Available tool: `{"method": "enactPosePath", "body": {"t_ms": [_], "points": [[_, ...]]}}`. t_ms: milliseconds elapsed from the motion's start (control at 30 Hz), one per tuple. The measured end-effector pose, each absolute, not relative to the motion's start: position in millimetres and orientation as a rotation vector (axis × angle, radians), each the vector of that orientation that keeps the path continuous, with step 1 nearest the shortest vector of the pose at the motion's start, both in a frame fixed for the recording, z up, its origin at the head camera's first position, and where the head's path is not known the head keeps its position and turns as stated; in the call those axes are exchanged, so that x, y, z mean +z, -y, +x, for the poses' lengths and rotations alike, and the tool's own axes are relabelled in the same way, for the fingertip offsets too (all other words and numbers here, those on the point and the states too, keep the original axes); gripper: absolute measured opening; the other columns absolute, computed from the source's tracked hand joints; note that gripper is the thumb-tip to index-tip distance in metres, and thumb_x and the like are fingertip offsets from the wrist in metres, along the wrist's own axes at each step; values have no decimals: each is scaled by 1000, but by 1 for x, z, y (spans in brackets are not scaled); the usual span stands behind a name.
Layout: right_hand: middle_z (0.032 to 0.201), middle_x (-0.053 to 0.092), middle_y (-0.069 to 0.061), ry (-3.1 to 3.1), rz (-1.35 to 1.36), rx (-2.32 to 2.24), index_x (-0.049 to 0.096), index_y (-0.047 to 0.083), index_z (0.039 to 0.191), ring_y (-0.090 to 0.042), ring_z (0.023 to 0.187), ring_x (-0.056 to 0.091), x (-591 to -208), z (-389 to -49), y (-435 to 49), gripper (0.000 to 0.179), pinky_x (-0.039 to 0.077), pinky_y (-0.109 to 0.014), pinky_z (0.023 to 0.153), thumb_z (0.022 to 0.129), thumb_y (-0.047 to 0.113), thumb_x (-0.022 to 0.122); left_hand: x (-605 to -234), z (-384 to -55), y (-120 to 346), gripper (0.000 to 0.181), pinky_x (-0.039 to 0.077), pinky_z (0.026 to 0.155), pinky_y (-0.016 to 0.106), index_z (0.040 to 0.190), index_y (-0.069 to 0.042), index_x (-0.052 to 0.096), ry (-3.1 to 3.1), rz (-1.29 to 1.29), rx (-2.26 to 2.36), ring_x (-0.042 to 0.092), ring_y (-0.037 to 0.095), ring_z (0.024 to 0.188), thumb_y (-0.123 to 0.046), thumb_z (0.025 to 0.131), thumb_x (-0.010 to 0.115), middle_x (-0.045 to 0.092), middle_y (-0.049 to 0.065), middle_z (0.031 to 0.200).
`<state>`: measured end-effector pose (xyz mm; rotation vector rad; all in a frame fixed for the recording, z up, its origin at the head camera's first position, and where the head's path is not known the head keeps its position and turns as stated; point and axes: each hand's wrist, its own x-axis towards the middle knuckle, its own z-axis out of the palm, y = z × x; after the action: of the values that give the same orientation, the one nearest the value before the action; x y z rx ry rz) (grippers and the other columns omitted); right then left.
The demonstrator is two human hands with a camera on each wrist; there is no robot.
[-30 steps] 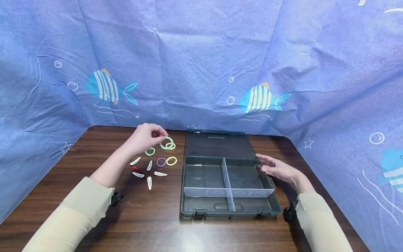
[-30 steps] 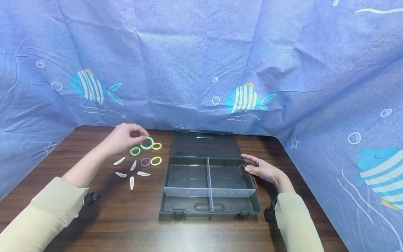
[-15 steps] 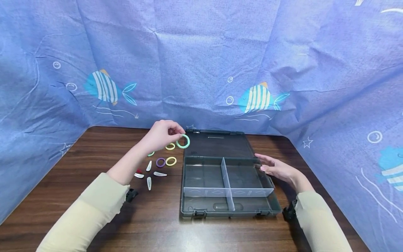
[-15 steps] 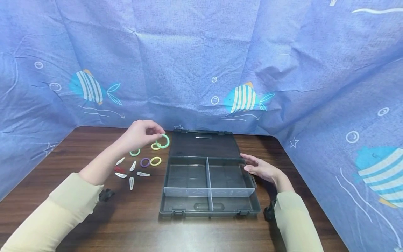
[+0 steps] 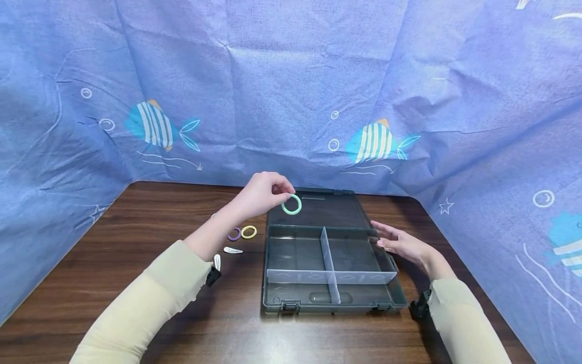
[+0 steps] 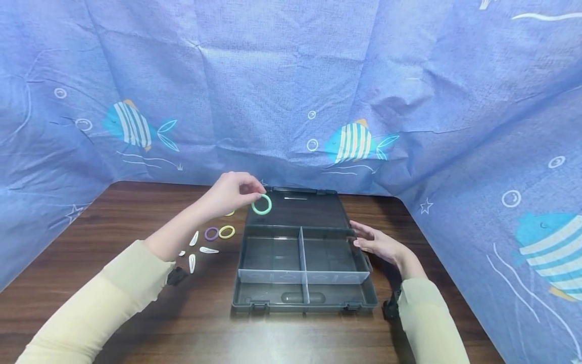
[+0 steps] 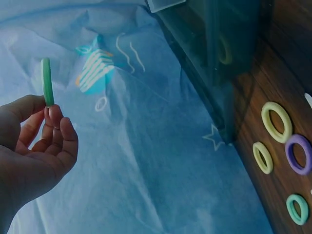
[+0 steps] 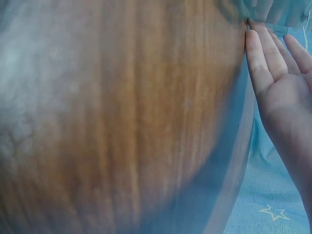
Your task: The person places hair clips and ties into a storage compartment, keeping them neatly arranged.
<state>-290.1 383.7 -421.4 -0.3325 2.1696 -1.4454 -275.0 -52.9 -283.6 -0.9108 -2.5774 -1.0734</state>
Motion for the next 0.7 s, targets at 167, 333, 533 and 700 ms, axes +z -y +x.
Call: {"method": "enactPosePath", "body": {"t_ms": [167,333,533,700], "points": [[156,3,-23,-2160,-344,-1451,11,16,152,-43,137,24,-422,-289,-385,68,14,-57,111,97,18,50,-282,-280,38,9,41,65,25,91,-11,73,2600,-962,-1079,51,13,71,-11,85,67,67,-1,81],[156,2,-23,-2148,-369,-1460,10,14,152,-45,137,22,-423,-290,-385,67,12,-58,110,98,16,49,-279,-284,20,9,42,65,25,92,-13,73,2641,-992,-1128,50,13,69,-13,87,65,68,-3,83],[156,-3,-21,-2116,-386,-1468,7,14,153,-45,138,18,-424,-290,-384,66,9,-59,111,99,13,46,-279,-289,-2,9,42,64,23,92,-12,72,2657,-1030,-1182,52,12,69,-13,88,65,70,-2,85],[157,-4,-19,-2106,-385,-1463,7,15,153,-43,139,16,-422,-290,-384,66,9,-58,111,99,14,45,-277,-293,-20,8,40,61,21,91,-12,73,2650,-1077,-1198,49,12,64,-12,87,65,70,-1,81]]}}
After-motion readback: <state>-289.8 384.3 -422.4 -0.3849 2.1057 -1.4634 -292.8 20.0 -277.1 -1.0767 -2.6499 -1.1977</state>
